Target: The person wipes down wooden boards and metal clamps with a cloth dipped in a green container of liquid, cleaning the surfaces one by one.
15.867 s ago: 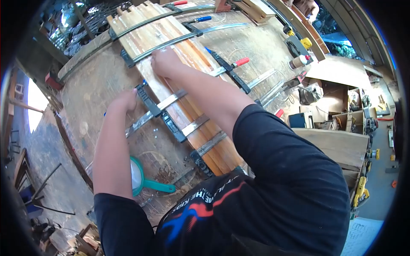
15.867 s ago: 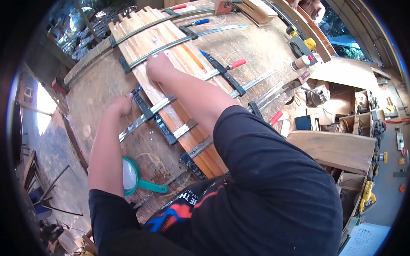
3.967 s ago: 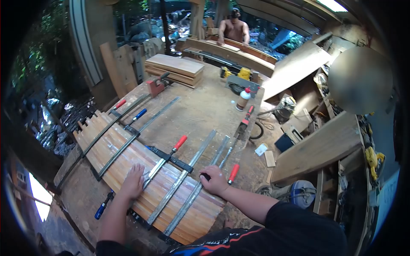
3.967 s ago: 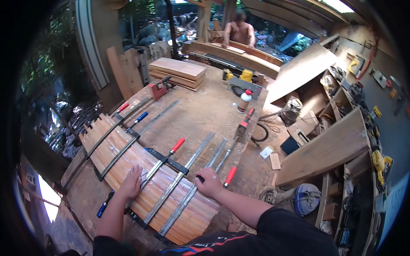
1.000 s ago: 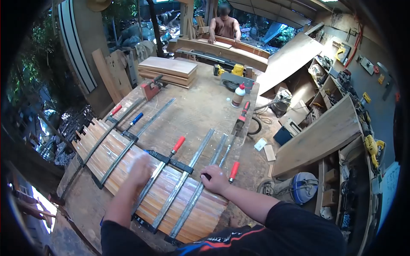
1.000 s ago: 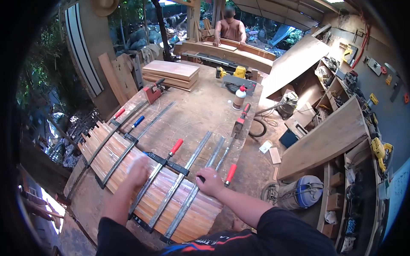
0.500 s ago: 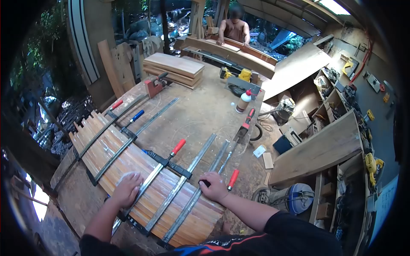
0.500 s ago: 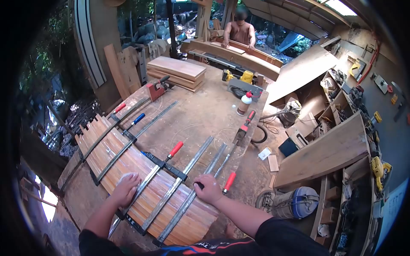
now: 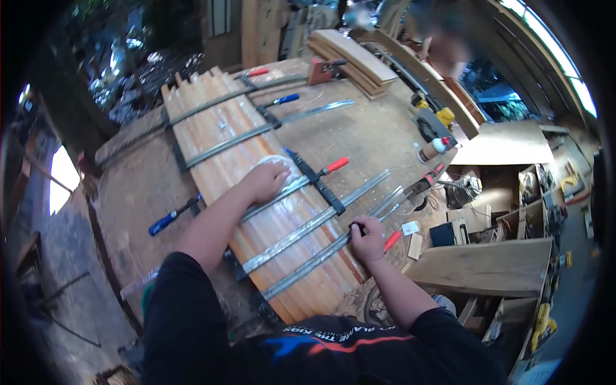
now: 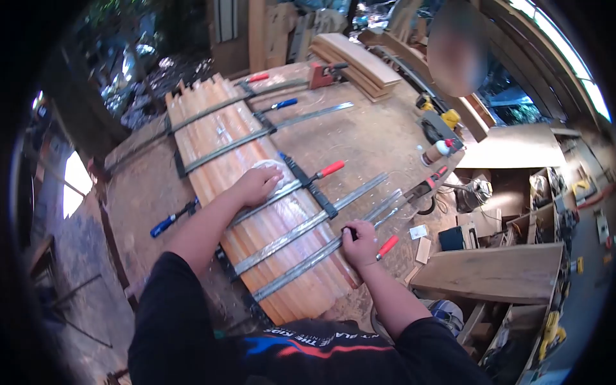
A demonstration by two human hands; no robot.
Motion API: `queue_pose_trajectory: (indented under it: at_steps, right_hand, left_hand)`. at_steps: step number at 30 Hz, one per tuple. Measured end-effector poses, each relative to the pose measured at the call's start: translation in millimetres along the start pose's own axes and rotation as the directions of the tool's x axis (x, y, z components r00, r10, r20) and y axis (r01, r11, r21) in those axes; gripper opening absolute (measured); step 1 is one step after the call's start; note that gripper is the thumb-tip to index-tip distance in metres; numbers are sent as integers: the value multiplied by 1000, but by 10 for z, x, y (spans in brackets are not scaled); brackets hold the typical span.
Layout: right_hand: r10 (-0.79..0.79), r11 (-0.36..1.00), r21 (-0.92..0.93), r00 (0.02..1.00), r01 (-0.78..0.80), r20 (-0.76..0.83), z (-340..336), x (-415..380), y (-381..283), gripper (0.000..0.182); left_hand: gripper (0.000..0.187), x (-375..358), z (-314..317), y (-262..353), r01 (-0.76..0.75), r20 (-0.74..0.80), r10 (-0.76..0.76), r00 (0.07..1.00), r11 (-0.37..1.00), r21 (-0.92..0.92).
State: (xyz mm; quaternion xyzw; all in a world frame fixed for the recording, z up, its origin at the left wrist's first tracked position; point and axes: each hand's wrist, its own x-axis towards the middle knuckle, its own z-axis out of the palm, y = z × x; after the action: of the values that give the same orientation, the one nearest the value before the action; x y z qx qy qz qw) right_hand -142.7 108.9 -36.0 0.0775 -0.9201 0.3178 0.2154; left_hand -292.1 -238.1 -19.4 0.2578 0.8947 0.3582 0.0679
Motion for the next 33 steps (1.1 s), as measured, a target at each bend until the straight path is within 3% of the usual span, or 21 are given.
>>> queue_pose_trajectory:
  at_steps: [1,4,9,14,18,22,25,28,33]
  right_hand:
    - [8,1000,14,1000,-8,-7,8,-7,6,11]
    - [10,999,42,1000,-9,-11,38,-11,66,12]
    - [-16,999,51,999,18,-36,45,-56,65,12]
    - [-24,998,51,999,27,-46,40,-42,68,12]
    - [-22,998,56,998,25,-59,40,-29,93,12]
    - [-3,998,66,997,8,-75,45,-15,39,11]
    - [1,999,54,999,1,-40,-1,14,60,9]
    - [-32,996,78,998,36,-51,-31,-5,56,10]
    - [-10,994,106,999,14,-38,-62,-16,55,13]
  left_hand:
    - [36,-145,73,-117,-66,-66,68,996,997,38]
    - [38,-697,-184,-244,95,6,-96,995,991,93]
    - [45,-1089,-425,-527,161,-53,-152,987,941,297]
    - [41,-207,-167,-617,191,-244,-103,964,908,372]
    - [46,625,-27,-614,151,-233,-65,970,915,373]
    - [49,738,20,-694,96,-247,-15,969,943,319]
    - [54,642,-111,-624,124,-94,-98,991,938,324]
    - [49,307,-119,-703,57,-159,-6,987,945,323]
    - [52,-579,-347,-683,214,-210,-151,966,922,322]
